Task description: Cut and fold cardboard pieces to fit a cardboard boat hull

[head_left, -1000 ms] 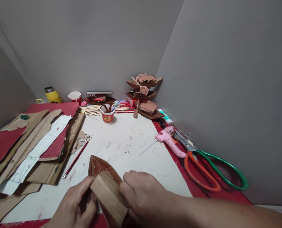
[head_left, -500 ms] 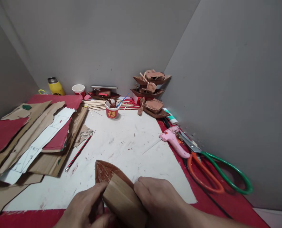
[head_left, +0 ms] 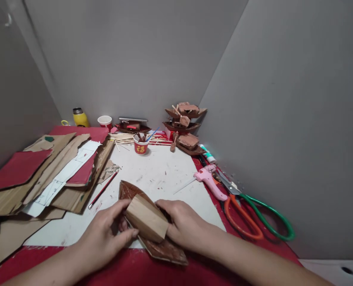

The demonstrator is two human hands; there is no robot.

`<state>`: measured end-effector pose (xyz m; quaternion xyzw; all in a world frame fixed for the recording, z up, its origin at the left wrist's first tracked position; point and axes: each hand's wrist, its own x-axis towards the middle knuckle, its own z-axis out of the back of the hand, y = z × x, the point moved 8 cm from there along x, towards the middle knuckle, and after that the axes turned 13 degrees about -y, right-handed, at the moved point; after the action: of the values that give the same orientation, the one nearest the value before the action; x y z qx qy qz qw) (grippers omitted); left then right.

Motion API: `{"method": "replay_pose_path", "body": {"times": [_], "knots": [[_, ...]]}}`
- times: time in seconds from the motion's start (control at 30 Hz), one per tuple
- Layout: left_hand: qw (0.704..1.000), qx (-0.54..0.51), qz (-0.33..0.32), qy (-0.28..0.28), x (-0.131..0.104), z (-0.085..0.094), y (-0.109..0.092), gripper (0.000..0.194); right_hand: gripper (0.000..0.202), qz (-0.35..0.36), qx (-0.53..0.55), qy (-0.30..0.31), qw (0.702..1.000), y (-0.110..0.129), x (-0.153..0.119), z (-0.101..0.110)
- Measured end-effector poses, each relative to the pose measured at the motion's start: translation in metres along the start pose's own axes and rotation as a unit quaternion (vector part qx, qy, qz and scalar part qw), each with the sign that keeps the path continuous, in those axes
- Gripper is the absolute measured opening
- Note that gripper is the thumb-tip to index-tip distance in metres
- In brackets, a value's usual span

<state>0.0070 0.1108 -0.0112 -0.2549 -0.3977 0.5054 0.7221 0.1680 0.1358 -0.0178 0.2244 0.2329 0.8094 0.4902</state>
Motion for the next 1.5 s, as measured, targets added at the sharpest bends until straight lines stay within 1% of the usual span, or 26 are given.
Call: {"method": "replay_pose_path", "body": {"times": [0.1, 0.17, 0.27, 0.33, 0.37, 0.43, 0.47, 0.5, 0.53, 0.6, 0.67, 0.7, 0.73, 0.77, 0.83, 0.9, 1.0, 1.07, 1.1, 1.17, 1.23, 1.3, 1.4, 1.5], "knots": [[1.0, -0.019, -0.008, -0.01, 0.011, 0.01, -0.006, 0.044, 0.016, 0.017, 0.085, -0.05, 0.995, 0.01, 0.012, 0.007], [0.999, -0.036, -0.005, -0.034, 0.016, 0.02, -0.01, 0.044, 0.017, 0.039, 0.12, -0.077, 0.989, 0.016, 0.018, 0.011], [0.993, -0.065, 0.011, -0.102, 0.019, 0.039, -0.015, 0.04, 0.018, 0.067, 0.144, -0.091, 0.983, 0.025, 0.023, 0.015], [0.978, -0.113, 0.04, -0.171, 0.018, 0.052, -0.014, 0.038, 0.016, 0.075, 0.16, -0.103, 0.979, 0.03, 0.023, 0.018], [0.963, -0.153, 0.061, -0.212, 0.017, 0.059, -0.012, 0.037, 0.015, 0.074, 0.169, -0.111, 0.976, 0.032, 0.023, 0.02], [0.916, -0.257, 0.117, -0.284, 0.012, 0.065, -0.003, 0.037, 0.014, 0.064, 0.19, -0.133, 0.971, 0.035, 0.022, 0.025], [0.887, -0.311, 0.151, -0.307, 0.009, 0.063, 0.002, 0.038, 0.014, 0.058, 0.201, -0.145, 0.967, 0.037, 0.021, 0.028], [0.858, -0.359, 0.187, -0.316, 0.006, 0.058, 0.007, 0.038, 0.014, 0.051, 0.211, -0.157, 0.963, 0.038, 0.02, 0.031], [0.833, -0.398, 0.222, -0.312, 0.004, 0.049, 0.009, 0.039, 0.014, 0.046, 0.221, -0.169, 0.96, 0.04, 0.02, 0.033], [0.794, -0.467, 0.278, -0.272, 0.001, 0.026, 0.004, 0.04, 0.014, 0.04, 0.239, -0.187, 0.952, 0.044, 0.018, 0.037], [0.762, -0.531, 0.3, -0.218, 0.0, 0.003, -0.011, 0.042, 0.015, 0.046, 0.257, -0.191, 0.946, 0.049, 0.015, 0.036], [0.746, -0.558, 0.301, -0.203, 0.0, -0.005, -0.02, 0.043, 0.016, 0.052, 0.265, -0.187, 0.944, 0.052, 0.014, 0.035], [0.731, -0.579, 0.3, -0.2, 0.0, -0.01, -0.028, 0.043, 0.017, 0.061, 0.273, -0.182, 0.943, 0.055, 0.012, 0.033], [0.717, -0.594, 0.298, -0.209, 0.0, -0.013, -0.034, 0.043, 0.017, 0.07, 0.279, -0.176, 0.941, 0.057, 0.01, 0.032], [0.699, -0.606, 0.292, -0.244, 0.0, -0.012, -0.041, 0.041, 0.017, 0.092, 0.288, -0.173, 0.937, 0.061, 0.007, 0.032], [0.69, -0.612, 0.277, -0.27, 0.002, -0.009, -0.046, 0.039, 0.024, 0.124, 0.288, -0.172, 0.934, 0.063, 0.003, 0.035], [0.684, -0.619, 0.255, -0.29, 0.005, -0.006, -0.049, 0.04, 0.033, 0.176, 0.265, -0.172, 0.932, 0.065, -0.002, 0.039], [0.682, -0.621, 0.249, -0.295, 0.006, -0.008, -0.048, 0.04, 0.037, 0.195, 0.224, -0.175, 0.939, 0.063, -0.004, 0.039], [0.683, -0.621, 0.246, -0.295, 0.006, -0.009, -0.048, 0.04, 0.042, 0.199, 0.194, -0.182, 0.943, 0.062, -0.005, 0.039], [0.69, -0.619, 0.242, -0.286, 0.007, -0.013, -0.046, 0.041, 0.06, 0.195, 0.131, -0.199, 0.951, 0.059, -0.005, 0.038], [0.696, -0.621, 0.245, -0.265, 0.007, -0.017, -0.044, 0.042, 0.073, 0.188, 0.093, -0.223, 0.952, 0.057, -0.005, 0.039], [0.695, -0.632, 0.256, -0.229, 0.007, -0.023, -0.042, 0.04, 0.079, 0.195, 0.081, -0.246, 0.946, 0.059, -0.006, 0.04], [0.687, -0.649, 0.284, -0.159, 0.006, -0.032, -0.04, 0.042, 0.085, 0.228, 0.06, -0.274, 0.932, 0.065, -0.009, 0.043], [0.684, -0.657, 0.304, -0.098, 0.008, -0.041, -0.038, 0.051, 0.09, 0.273, 0.024, -0.27, 0.923, 0.073, -0.016, 0.044]]}}
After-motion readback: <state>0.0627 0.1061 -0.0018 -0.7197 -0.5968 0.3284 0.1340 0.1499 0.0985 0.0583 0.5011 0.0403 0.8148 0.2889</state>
